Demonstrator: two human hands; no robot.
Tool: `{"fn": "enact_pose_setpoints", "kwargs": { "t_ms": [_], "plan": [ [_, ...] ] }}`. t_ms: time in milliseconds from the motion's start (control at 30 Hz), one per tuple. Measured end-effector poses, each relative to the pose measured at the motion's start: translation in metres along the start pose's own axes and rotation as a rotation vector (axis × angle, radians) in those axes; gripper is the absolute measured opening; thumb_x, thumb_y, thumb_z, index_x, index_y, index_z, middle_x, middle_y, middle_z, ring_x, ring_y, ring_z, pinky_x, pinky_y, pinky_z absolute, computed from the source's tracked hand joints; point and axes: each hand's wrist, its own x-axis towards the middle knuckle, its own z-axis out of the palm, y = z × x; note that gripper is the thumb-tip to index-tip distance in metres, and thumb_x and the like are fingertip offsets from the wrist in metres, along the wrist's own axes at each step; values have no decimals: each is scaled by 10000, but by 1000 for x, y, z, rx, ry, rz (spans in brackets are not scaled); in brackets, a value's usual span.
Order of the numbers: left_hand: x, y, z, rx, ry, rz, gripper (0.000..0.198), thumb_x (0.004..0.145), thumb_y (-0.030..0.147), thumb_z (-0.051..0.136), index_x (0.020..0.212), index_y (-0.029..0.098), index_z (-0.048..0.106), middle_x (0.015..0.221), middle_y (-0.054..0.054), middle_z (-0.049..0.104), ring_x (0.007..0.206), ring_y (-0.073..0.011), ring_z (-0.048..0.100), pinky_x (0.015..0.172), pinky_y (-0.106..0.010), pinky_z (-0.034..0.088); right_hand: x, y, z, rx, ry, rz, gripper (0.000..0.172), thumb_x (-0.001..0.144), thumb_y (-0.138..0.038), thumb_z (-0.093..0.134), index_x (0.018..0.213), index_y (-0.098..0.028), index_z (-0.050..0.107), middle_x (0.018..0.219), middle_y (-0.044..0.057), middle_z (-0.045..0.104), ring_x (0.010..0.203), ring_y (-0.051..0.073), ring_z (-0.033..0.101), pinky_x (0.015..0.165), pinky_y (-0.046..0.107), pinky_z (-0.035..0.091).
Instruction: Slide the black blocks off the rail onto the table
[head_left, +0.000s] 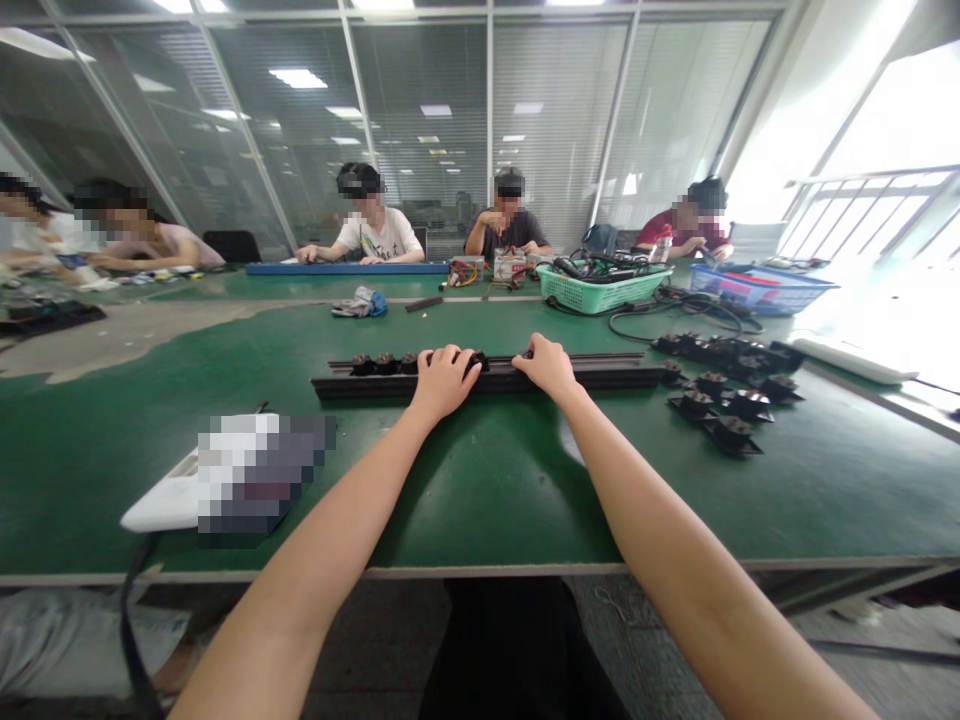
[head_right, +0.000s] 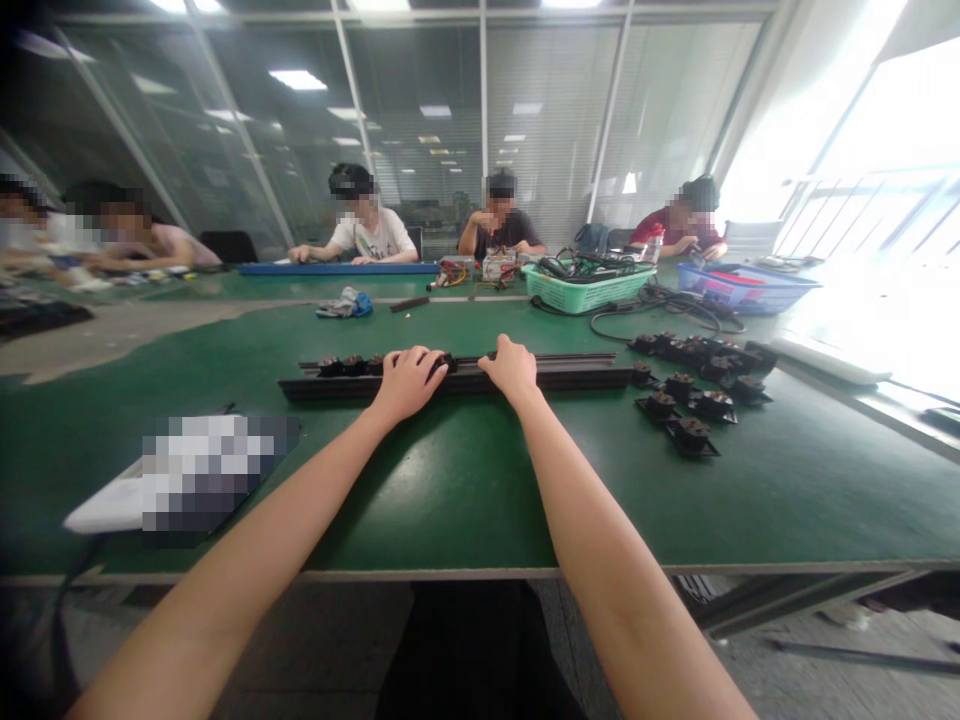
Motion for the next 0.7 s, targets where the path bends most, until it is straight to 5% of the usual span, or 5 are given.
{"fn": "enact_pose_setpoints", "kwargs": {
  "t_ms": [700],
  "plan": [
    [1,0,1,3,3,2,428,1092,448,388,1348,229,652,1304,-135,661,1213,-322,588,1108,-505,314,-1,-1,-1,-10,-6,34,262,927,-389,610,1108,-199,619,1106,132,759,1052,283,708,864,334,493]
  ]
}}
